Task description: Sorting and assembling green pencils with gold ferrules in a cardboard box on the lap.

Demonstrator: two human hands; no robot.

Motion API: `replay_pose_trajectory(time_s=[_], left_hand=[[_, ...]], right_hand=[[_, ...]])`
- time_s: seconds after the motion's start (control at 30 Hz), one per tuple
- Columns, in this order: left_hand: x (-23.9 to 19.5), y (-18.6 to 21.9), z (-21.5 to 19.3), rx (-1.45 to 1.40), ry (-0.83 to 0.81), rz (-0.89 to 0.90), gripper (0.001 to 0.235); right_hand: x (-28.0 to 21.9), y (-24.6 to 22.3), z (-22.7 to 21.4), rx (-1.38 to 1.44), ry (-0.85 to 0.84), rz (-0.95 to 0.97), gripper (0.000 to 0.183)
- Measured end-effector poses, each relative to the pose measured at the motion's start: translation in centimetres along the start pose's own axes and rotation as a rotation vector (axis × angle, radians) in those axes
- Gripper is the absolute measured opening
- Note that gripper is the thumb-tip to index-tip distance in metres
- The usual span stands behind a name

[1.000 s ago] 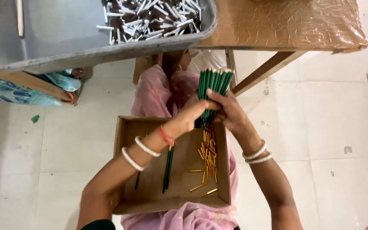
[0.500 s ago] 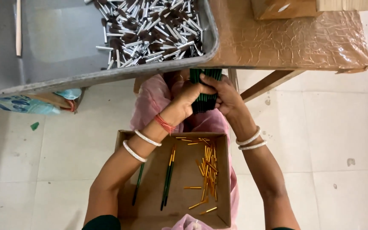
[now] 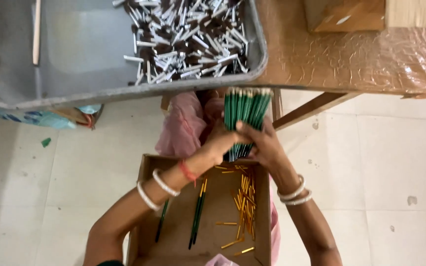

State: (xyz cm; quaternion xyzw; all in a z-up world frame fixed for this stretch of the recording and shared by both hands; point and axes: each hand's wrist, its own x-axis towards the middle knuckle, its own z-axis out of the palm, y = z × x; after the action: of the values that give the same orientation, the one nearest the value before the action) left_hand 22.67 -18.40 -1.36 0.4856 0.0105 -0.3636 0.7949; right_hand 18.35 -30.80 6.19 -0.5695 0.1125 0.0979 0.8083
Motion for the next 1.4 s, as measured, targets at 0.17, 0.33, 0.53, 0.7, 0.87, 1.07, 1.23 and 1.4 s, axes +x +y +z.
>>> replay_pose_trajectory(time_s=[0.17,0.33,0.53,0.7,0.87,1.07,1.23,1.4], left_hand=[[-2.2,-0.1,-0.8,-0.077,-0.162,-0.18,0.025],[0.2,-2.9,-2.7,-0.145,-0.107,-0.132,0.027],[-0.6,0.4,-1.8,0.739,0.384,0.483,0.014],[0.1,-1.4,-3.0,1.067,0.296,0.544,0.009],[-1.0,0.1,-2.1,1.147,0.316,0.637,0.034],[0.1,-0.7,-3.3,0.643,0.122,0.224,0.055],[2.7,-1.6,-3.6,0.316,0.08,-0.052,0.054],[3.2,0.3,-2.7,0.051,-0.045,-0.105,0.035]], right_hand=[[0.6,5.4,-4.1,0.127,-0.123,0.081,0.03],[2.6,3.9,-1.9,0.163,-0.107,0.2,0.037],[3.5,3.7,1.0,-0.022,0.066,0.0,0.062],[4.1,4.7,2.2,-0.142,0.217,0.006,0.069],[5.6,6.2,2.0,0.273,0.202,0.097,0.049],[7.5,7.4,-1.7,0.458,-0.174,-0.011,0.034],[8.5,6.8,-3.2,0.546,-0.303,0.078,0.029],[10.3,4.9,-3.9,0.465,-0.231,0.209,0.025]])
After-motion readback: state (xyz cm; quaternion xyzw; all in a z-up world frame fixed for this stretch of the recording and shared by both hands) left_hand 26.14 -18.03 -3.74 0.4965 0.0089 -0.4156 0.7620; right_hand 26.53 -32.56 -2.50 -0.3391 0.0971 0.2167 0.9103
